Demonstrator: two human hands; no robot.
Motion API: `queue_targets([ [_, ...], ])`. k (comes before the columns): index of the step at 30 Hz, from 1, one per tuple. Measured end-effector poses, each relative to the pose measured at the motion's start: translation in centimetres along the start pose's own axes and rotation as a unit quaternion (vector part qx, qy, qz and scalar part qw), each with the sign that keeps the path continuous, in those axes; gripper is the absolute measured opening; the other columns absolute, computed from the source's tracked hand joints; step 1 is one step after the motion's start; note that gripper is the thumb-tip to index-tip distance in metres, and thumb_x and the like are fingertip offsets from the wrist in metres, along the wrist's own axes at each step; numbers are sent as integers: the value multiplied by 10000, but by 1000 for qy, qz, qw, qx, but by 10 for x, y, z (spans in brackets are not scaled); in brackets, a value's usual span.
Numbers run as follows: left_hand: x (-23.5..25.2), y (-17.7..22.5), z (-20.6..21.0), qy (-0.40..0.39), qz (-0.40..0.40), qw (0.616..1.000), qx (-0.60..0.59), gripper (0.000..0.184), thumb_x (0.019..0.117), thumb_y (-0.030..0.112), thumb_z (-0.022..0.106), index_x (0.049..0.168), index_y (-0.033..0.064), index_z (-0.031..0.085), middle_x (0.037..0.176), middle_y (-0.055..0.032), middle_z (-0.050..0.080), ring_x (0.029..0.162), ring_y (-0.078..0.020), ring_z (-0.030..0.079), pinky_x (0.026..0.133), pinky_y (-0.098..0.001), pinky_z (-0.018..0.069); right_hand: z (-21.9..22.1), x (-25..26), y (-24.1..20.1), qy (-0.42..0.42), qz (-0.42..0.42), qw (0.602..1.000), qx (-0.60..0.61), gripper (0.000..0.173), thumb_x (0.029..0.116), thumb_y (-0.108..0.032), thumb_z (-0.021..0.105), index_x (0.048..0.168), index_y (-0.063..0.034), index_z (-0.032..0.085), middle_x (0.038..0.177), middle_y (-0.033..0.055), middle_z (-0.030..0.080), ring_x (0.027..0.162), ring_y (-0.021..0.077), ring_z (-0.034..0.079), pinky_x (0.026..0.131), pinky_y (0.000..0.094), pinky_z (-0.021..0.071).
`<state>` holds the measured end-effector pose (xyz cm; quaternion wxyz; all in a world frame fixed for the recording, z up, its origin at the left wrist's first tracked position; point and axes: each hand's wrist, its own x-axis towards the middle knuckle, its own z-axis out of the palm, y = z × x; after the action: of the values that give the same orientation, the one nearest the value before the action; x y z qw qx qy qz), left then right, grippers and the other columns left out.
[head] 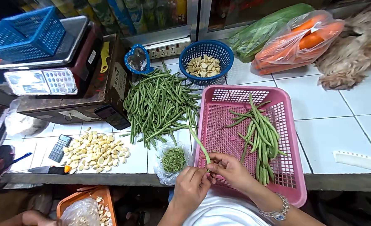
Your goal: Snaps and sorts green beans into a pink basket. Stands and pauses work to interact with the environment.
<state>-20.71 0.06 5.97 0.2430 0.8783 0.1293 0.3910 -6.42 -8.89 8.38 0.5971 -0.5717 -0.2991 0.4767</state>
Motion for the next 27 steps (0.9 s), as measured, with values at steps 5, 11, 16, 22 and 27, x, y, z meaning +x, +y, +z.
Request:
queue_targets([
  [5, 4, -2, -1, -23, 19, 997, -69, 132, 883, 50, 592, 815, -18, 683, 722, -104, 649, 709, -141, 624, 721, -160, 505, -10, -3, -2, -58, 3, 998, -10, 275, 941, 21, 566, 1209, 62, 608, 820, -122, 645, 627, -74, 584, 606, 110, 513],
  [11, 2, -13, -6, -11, -51, 982, -183, 118, 874, 30, 637, 833, -58, 703, 746, -111, 668, 709, -49, 627, 699, -121, 505, -30, -2, 10, -215, 33, 974, 66, 231, 931, -57, 617, 1160, -58, 651, 816, -164, 680, 624, -62, 622, 595, 130, 544],
  [16, -8, -42, -27, 60, -203, 977, -21, 161, 843, 8, 611, 854, -110, 720, 713, -99, 656, 643, 24, 578, 634, -91, 465, -51, -9, 23, -156, 60, 978, 127, 272, 910, -151, 666, 1179, -110, 683, 834, -144, 710, 625, -15, 653, 587, 173, 570],
  [22, -13, -34, -30, -121, -333, 934, 49, 376, 891, 38, 707, 1251, -65, 675, 1209, -314, 621, 757, -306, 661, 674, -411, 550, -68, -15, 23, -19, 103, 994, 14, 288, 912, -13, 509, 1172, -25, 634, 800, -130, 659, 599, -41, 593, 578, 139, 523],
  [27, -9, -19, 6, -140, 34, 988, 54, 282, 869, 93, 698, 1142, 81, 767, 1144, -254, 716, 736, -304, 719, 673, -398, 576, -77, -11, 38, -224, 107, 968, 36, 223, 940, -103, 578, 1145, -101, 666, 832, -161, 673, 659, -59, 617, 613, 138, 531],
])
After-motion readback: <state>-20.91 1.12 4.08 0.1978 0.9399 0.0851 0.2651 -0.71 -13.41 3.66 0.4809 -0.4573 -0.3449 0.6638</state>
